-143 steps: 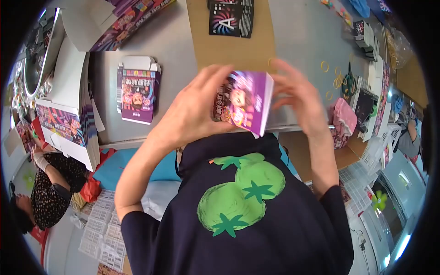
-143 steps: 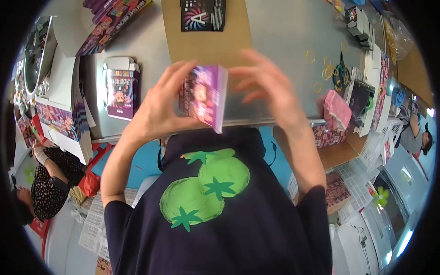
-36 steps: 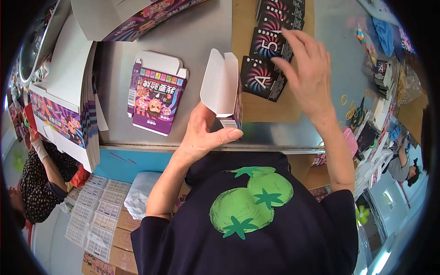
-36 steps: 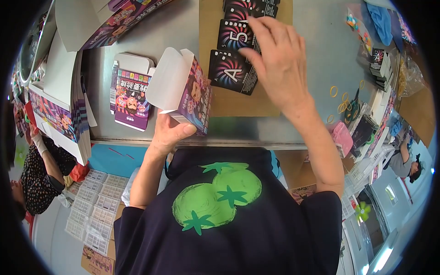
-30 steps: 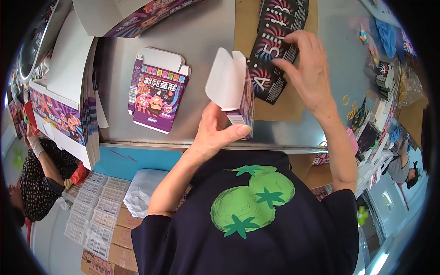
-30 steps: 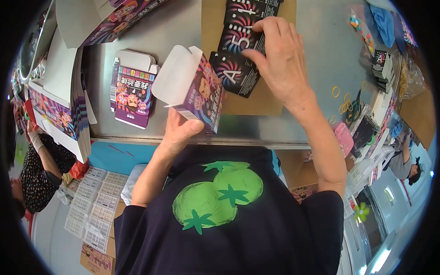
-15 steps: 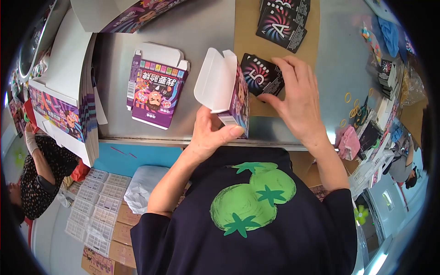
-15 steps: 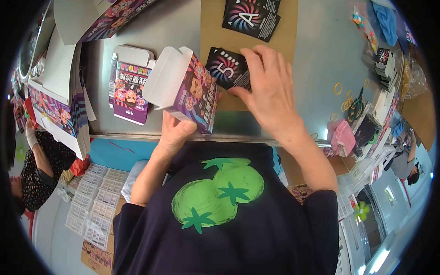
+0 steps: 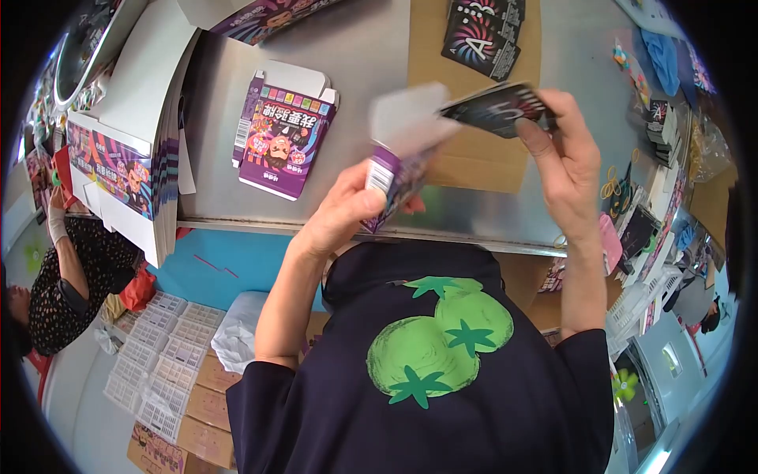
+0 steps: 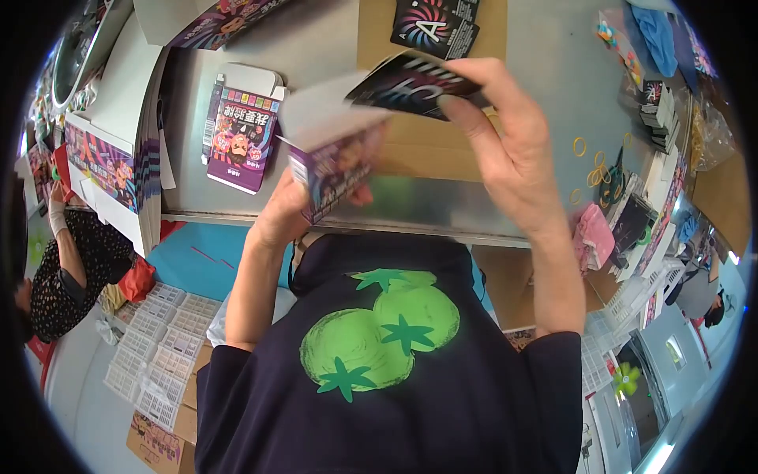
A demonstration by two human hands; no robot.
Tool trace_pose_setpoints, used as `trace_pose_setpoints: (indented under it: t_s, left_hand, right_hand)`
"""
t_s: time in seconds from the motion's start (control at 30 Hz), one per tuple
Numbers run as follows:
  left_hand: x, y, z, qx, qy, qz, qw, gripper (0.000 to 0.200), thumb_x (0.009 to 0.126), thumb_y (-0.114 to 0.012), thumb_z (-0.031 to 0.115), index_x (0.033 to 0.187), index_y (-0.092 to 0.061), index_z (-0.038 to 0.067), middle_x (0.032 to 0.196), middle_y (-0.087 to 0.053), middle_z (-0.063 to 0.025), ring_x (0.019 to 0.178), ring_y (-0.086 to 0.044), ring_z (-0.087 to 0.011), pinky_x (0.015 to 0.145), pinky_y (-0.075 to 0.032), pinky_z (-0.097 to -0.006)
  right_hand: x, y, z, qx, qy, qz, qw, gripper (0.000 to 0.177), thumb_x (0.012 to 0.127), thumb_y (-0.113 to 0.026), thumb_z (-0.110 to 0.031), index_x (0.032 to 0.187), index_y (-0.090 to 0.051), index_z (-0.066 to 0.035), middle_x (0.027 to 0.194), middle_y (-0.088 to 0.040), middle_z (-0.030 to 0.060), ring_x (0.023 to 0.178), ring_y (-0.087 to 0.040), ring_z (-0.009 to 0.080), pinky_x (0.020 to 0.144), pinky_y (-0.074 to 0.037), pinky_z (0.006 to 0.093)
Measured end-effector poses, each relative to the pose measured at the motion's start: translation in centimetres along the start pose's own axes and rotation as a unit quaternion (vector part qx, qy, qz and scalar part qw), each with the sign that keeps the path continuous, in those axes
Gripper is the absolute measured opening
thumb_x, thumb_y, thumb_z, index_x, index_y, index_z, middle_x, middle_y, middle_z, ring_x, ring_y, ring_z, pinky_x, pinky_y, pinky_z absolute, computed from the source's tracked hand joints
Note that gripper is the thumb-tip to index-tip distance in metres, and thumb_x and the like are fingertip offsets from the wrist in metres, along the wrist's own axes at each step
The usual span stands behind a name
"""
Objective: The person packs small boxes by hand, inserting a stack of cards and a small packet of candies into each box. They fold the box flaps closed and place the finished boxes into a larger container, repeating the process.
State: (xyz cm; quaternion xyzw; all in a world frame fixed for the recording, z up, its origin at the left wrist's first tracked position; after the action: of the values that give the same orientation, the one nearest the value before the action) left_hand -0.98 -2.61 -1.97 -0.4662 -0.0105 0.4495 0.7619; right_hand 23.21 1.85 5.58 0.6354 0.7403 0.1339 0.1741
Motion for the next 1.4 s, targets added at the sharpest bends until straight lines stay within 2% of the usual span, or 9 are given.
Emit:
trace_pose_setpoints:
  t_s: [0.17,0.3,0.43,0.53,0.63,0.8,1.0,1.27,1.4]
  left_hand:
    - [0.6,0.2,1.2,0.095,0.033,-0.065,0.993,0.071,0.084,-0.062,0.057,0.12,-0.058,-0.005,0.103,-0.064,-0.0099,0.091,-0.061,-0.0161,0.083,-0.049,-0.0296]
    - [1.5,-0.9,2.7,0.192,0.064,-0.038,0.978,0.071,0.085,-0.058,0.06,0.115,-0.061,-0.004,0.098,-0.066,-0.0111,0.087,-0.062,-0.0165,0.082,-0.048,-0.0295]
    - [3.0,-1.5,3.6,0.197,0.067,-0.057,0.976,0.073,0.086,-0.054,0.063,0.114,-0.061,-0.005,0.097,-0.067,-0.0127,0.086,-0.063,-0.0175,0.082,-0.048,-0.0309]
    - [4.4,-1.5,3.5,0.164,0.057,-0.062,0.983,0.066,0.09,-0.055,0.057,0.117,-0.061,-0.003,0.096,-0.066,-0.008,0.085,-0.06,-0.0143,0.079,-0.047,-0.0288]
    - [5.9,-1.7,2.2,0.108,0.038,-0.038,0.993,0.065,0.09,-0.056,0.056,0.116,-0.062,-0.003,0.094,-0.065,-0.0064,0.084,-0.06,-0.0133,0.078,-0.047,-0.0281]
    - [7.3,-1.6,1.3,0.041,-0.023,0.006,0.999,0.075,0.086,-0.055,0.065,0.111,-0.064,-0.005,0.089,-0.066,-0.0089,0.082,-0.062,-0.0157,0.078,-0.048,-0.0297]
    - [8.0,-1.6,1.6,0.095,0.008,-0.003,0.995,0.082,0.08,-0.056,0.072,0.104,-0.066,-0.006,0.086,-0.067,-0.0097,0.082,-0.063,-0.0166,0.079,-0.048,-0.0306]
    - [7.6,-1.3,2.4,0.092,0.007,0.028,0.995,0.086,0.079,-0.054,0.075,0.105,-0.066,-0.007,0.085,-0.067,-0.0107,0.081,-0.063,-0.0168,0.077,-0.048,-0.0308]
    - [7.0,-1.1,2.8,0.113,0.008,0.035,0.993,0.089,0.079,-0.052,0.076,0.108,-0.065,-0.007,0.086,-0.067,-0.0114,0.08,-0.063,-0.0171,0.077,-0.049,-0.0308]
  right_hand:
    - [1.9,3.0,-3.1,-0.236,0.145,-0.193,0.941,0.031,0.083,-0.054,0.01,0.112,-0.057,-0.003,0.092,-0.058,0.0121,0.088,-0.058,0.0264,0.077,-0.045,0.0296]
    - [1.9,2.5,-3.5,-0.313,0.118,-0.19,0.923,0.031,0.082,-0.058,0.007,0.11,-0.059,-0.004,0.092,-0.058,0.0133,0.089,-0.058,0.0316,0.077,-0.047,0.0329]
    - [1.8,0.8,-3.3,-0.14,0.084,0.011,0.986,0.027,0.08,-0.064,0.006,0.105,-0.063,-0.003,0.094,-0.062,0.0134,0.085,-0.064,0.0281,0.076,-0.052,0.0359]
    - [1.8,1.7,-2.6,-0.217,0.179,0.02,0.959,0.026,0.079,-0.067,0.006,0.104,-0.065,-0.002,0.093,-0.065,0.0141,0.086,-0.066,0.0259,0.077,-0.054,0.034]
    - [3.1,2.7,-1.8,-0.062,0.089,-0.098,0.989,0.02,0.086,-0.065,0.0,0.106,-0.068,-0.001,0.093,-0.068,0.0115,0.09,-0.067,0.0217,0.079,-0.053,0.0318]
    - [13.7,11.0,8.9,0.054,-0.058,0.182,0.98,0.025,0.095,-0.06,-0.017,0.11,-0.065,0.002,0.102,-0.068,0.007,0.089,-0.065,0.0154,0.076,-0.053,0.0281]
    - [28.1,20.2,15.8,0.24,-0.179,0.465,0.833,0.029,0.093,-0.063,-0.023,0.107,-0.062,0.004,0.1,-0.065,0.0106,0.074,-0.067,0.0194,0.061,-0.055,0.0294]
    - [25.0,21.3,16.7,-0.175,-0.111,0.312,0.927,0.028,0.092,-0.064,-0.028,0.096,-0.067,0.0,0.086,-0.068,0.0052,0.064,-0.064,0.0138,0.054,-0.05,0.0265]
    - [18.2,18.6,14.8,-0.1,-0.098,0.216,0.966,0.026,0.092,-0.062,-0.027,0.093,-0.069,-0.002,0.082,-0.068,0.0023,0.064,-0.064,0.0114,0.054,-0.047,0.0248]
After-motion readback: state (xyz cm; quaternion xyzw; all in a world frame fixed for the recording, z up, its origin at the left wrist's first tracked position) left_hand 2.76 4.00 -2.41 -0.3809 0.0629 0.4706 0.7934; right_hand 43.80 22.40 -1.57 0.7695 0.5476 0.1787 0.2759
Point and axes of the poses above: each hand's wrist, its own x-axis towards the middle knuckle, its own y-axis out of the back of the hand, z = x × y, the point moved 1 cm from there along x, towards the middle knuckle
